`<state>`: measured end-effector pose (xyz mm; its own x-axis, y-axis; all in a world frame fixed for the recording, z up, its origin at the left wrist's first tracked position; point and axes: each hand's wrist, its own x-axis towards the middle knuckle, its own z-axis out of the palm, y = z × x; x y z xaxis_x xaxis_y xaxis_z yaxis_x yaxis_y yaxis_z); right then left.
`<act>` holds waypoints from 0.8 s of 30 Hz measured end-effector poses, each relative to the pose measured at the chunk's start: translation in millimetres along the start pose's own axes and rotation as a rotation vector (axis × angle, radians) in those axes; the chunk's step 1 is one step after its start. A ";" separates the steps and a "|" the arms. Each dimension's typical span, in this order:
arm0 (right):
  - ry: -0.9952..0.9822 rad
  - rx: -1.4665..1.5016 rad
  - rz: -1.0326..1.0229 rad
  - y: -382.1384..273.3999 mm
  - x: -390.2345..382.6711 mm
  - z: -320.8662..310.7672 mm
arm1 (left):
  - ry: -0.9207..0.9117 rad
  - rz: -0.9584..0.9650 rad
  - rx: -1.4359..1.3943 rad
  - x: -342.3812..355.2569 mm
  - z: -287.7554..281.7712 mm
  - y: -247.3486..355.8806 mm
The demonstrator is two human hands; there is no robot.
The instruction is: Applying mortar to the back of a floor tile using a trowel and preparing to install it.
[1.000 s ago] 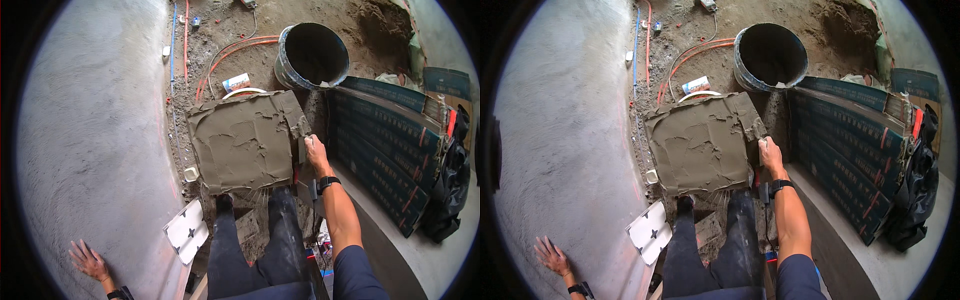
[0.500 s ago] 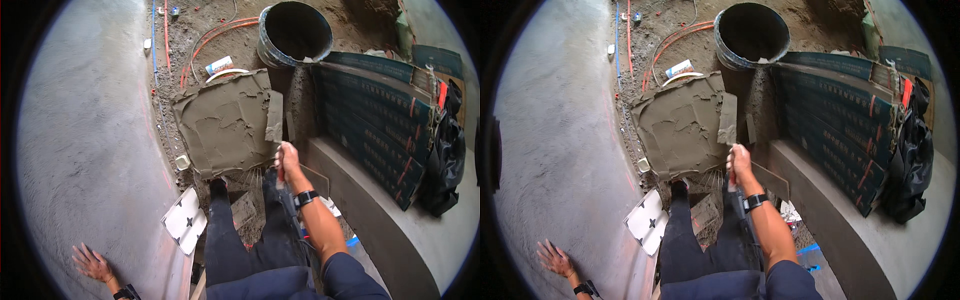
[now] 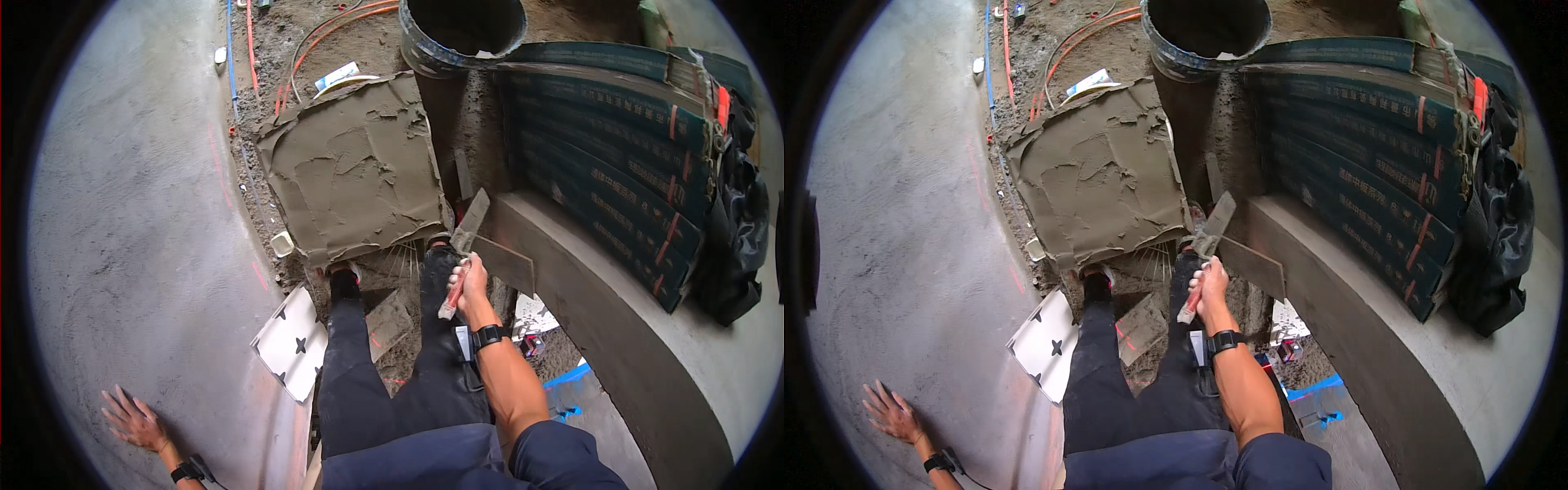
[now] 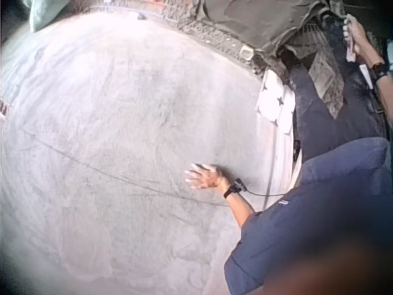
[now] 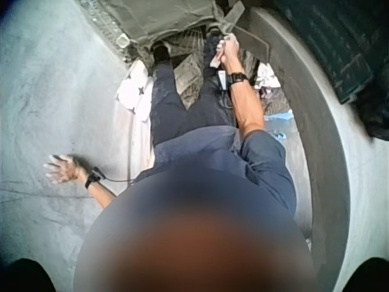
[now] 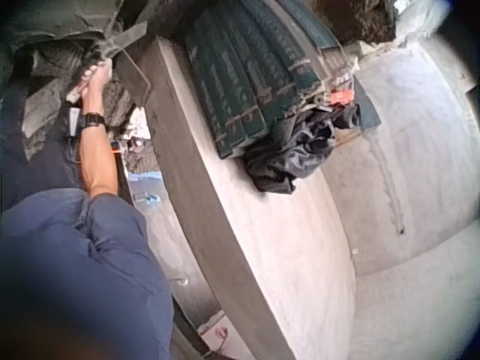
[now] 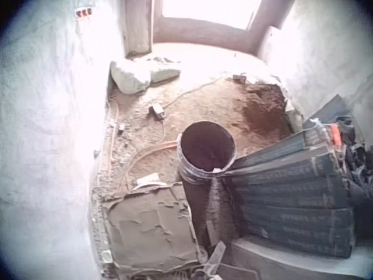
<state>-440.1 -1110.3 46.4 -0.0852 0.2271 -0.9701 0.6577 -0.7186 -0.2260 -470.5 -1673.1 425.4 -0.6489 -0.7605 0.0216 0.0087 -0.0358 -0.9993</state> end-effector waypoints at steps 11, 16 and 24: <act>-0.170 -0.697 -0.403 -30.8 -68.5 3.3 | 1.006 0.165 -0.577 26.9 73.3 -6.1; -0.122 -0.973 -0.886 -146.1 -38.8 26.9 | 0.906 0.144 -0.577 25.1 76.4 14.3; 0.088 -1.840 -1.472 -296.2 -83.9 155.6 | 0.299 0.759 -1.718 -9.0 -53.7 181.7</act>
<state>-744.3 -1018.7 181.0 -0.9540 -0.1021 -0.2819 -0.0557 0.9842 -0.1679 -503.9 -1637.9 242.0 -0.9657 -0.1759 -0.1911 -0.2222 0.9406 0.2568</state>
